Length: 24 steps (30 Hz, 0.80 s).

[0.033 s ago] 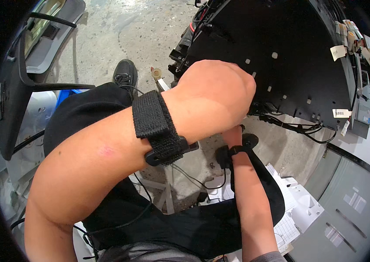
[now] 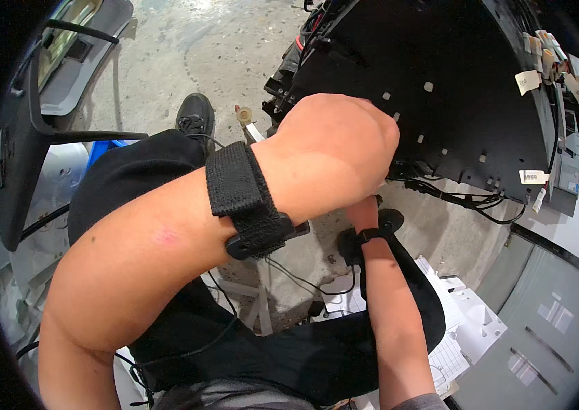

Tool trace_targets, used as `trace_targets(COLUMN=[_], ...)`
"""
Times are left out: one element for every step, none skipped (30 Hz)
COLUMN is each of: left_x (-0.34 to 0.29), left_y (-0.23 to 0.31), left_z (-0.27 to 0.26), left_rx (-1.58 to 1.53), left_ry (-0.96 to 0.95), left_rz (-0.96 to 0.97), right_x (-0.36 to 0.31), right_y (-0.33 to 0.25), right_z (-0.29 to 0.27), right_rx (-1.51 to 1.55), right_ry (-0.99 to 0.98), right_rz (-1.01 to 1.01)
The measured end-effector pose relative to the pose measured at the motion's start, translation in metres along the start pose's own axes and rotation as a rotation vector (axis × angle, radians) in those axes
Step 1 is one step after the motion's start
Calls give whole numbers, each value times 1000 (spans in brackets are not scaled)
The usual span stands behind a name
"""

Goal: The recorder is manipulating internal wiring and connectors of a large mechanical/robotic assembly.

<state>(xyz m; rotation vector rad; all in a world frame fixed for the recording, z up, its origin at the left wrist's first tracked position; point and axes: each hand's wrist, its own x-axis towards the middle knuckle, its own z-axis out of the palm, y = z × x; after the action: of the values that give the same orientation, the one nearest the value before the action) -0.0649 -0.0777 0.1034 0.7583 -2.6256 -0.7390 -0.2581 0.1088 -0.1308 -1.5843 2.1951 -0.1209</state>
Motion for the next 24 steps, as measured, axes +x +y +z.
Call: trace_targets(left_x=[1,2,1,-1,-3,-3,-4,-6,-5,-4,-3,-2,-2,-1,-1,-2,-3,-3,-3,-3,-3,-2,0,0], left_y=[0,1,0,-1,-4,-5,-6,-7,-5,-3,-2,-1,0,0,-1,-2,-3,-3,-3,-3,-2,-1,1,0], left_z=[0,0,1,1,1,3,3,4,2,1,1,2,3,4,4,3,3,2,1,1,1,1,0,0], left_rx=[-13,-15,-3,10,16,13,13,16,11,7,5,9,12,10,13,16,19,23,27,27,21,14,10,16], left_ry=[2,6,-3,-12,-16,8,31,27,48,65,68,67,66,67,52,38,34,11,-12,-12,-1,10,13,-8], left_rz=[6,9,2,-7,-12,11,33,29,34,38,41,40,38,40,34,29,25,14,2,2,18,34,38,25], right_x=[1,1,1,-1,-2,-2,-1,0,0,1,1,1,1,0,2,5,7,7,6,5,4,3,2,2], right_y=[3,8,4,-4,-13,-19,-27,-32,-26,-17,-8,-5,-2,2,-3,-8,-12,-13,-13,-13,-8,-2,4,0], right_z=[2,3,3,0,-4,-12,-19,-21,-22,-17,-12,-8,-4,-1,-1,-1,-2,-2,-3,-3,-2,-1,-1,-1], right_rx=[-137,-275,-270,-272,-275,-276,-299,-321,-328,-324,-320,-321,-309,-297,-291,-273,-254,-255,-267,-279,-283,-318,-353,-350], right_ry=[-6,-11,-12,-11,-11,-14,-68,-123,-118,-111,-103,-103,-39,26,23,8,-7,-7,-10,-12,-10,24,59,59], right_rz=[-32,-63,-67,-21,25,25,71,117,121,99,76,77,103,129,125,131,138,138,123,109,111,40,-32,-33])
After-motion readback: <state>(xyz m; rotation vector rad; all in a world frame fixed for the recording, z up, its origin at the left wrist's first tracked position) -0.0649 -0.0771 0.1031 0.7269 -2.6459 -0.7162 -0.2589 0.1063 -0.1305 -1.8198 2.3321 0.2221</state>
